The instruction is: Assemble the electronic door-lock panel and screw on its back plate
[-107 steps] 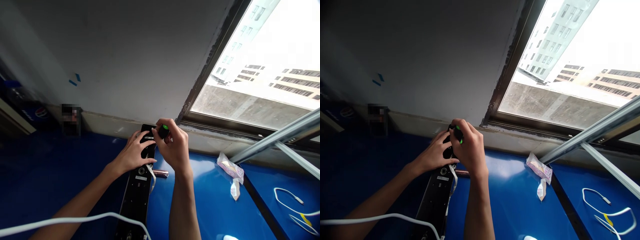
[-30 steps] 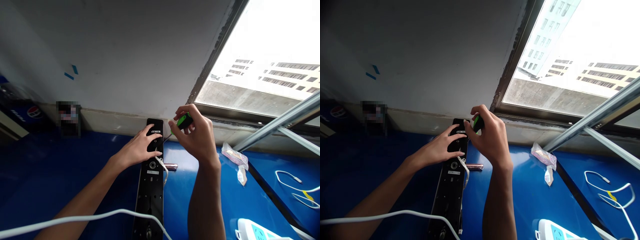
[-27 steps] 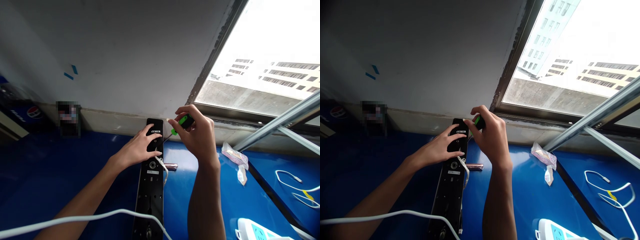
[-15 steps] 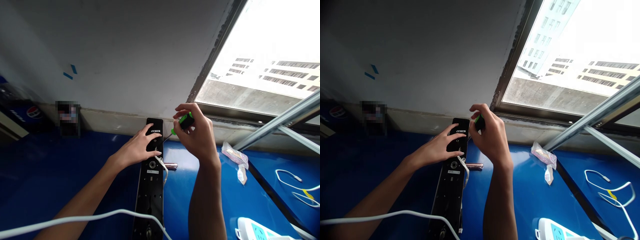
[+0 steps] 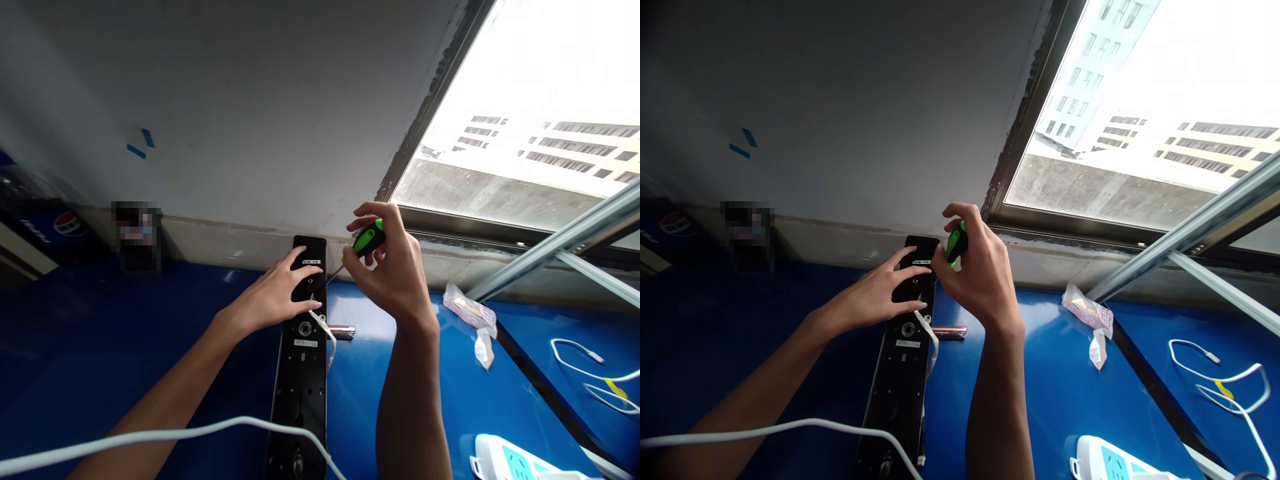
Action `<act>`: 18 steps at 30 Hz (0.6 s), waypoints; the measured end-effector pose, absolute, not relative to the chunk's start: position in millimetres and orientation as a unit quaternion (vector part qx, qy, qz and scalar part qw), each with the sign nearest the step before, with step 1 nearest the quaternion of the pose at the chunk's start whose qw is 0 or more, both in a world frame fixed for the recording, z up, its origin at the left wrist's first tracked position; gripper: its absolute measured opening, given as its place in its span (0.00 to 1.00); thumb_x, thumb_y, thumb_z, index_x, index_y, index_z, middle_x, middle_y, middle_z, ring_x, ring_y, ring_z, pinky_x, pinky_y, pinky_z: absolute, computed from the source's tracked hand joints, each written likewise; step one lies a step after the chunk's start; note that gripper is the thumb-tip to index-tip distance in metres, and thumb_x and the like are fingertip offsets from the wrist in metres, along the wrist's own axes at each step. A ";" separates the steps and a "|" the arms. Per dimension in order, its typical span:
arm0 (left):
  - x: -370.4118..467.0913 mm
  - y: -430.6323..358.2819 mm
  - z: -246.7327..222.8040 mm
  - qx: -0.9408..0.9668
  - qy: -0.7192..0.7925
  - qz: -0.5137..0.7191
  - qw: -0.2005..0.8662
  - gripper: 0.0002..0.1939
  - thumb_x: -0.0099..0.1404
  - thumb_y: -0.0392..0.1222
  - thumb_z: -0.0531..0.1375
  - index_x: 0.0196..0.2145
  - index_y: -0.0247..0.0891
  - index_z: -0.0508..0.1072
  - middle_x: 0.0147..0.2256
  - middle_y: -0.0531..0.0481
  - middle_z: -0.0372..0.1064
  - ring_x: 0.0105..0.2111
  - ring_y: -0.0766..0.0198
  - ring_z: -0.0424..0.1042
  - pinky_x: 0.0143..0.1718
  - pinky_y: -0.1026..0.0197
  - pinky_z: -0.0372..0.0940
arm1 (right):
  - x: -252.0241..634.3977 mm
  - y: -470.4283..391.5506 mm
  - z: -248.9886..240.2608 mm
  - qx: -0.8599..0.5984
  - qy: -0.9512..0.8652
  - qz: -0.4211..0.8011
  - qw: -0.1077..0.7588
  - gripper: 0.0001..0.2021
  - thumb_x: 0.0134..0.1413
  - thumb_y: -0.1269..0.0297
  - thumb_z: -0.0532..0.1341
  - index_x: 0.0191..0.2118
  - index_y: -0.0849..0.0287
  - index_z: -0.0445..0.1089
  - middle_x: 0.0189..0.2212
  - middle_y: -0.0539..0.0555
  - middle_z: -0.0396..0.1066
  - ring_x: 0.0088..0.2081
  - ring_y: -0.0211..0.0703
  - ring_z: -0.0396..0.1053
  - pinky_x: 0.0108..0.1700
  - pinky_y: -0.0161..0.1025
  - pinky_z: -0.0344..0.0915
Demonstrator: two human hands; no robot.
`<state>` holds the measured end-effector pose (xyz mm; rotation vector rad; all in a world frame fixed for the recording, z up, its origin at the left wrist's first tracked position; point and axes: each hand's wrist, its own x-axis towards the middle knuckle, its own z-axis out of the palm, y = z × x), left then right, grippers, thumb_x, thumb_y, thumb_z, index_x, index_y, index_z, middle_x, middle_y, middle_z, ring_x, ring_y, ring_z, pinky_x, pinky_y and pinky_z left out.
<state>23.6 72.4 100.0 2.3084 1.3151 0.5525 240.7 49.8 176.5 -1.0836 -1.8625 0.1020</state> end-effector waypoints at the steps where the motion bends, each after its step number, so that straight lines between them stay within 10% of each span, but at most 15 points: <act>1: 23.5 72.4 100.1 0.832 0.474 0.198 0.212 0.37 0.66 0.66 0.65 0.68 0.54 0.69 0.79 0.49 0.36 0.72 0.33 0.58 0.70 0.38 0.63 | 241.0 50.2 176.3 -0.446 -0.759 0.039 0.472 0.19 0.57 0.70 0.65 0.53 0.50 0.66 0.40 0.48 0.76 0.25 0.34 0.62 0.32 0.38 0.65; 18: 22.2 72.0 100.3 0.832 0.479 0.184 0.211 0.37 0.67 0.66 0.65 0.69 0.54 0.68 0.79 0.49 0.35 0.72 0.34 0.57 0.70 0.39 0.62 | 240.6 50.7 175.3 -0.426 -0.769 0.048 0.473 0.22 0.56 0.73 0.63 0.56 0.50 0.63 0.45 0.49 0.76 0.27 0.34 0.65 0.32 0.37 0.66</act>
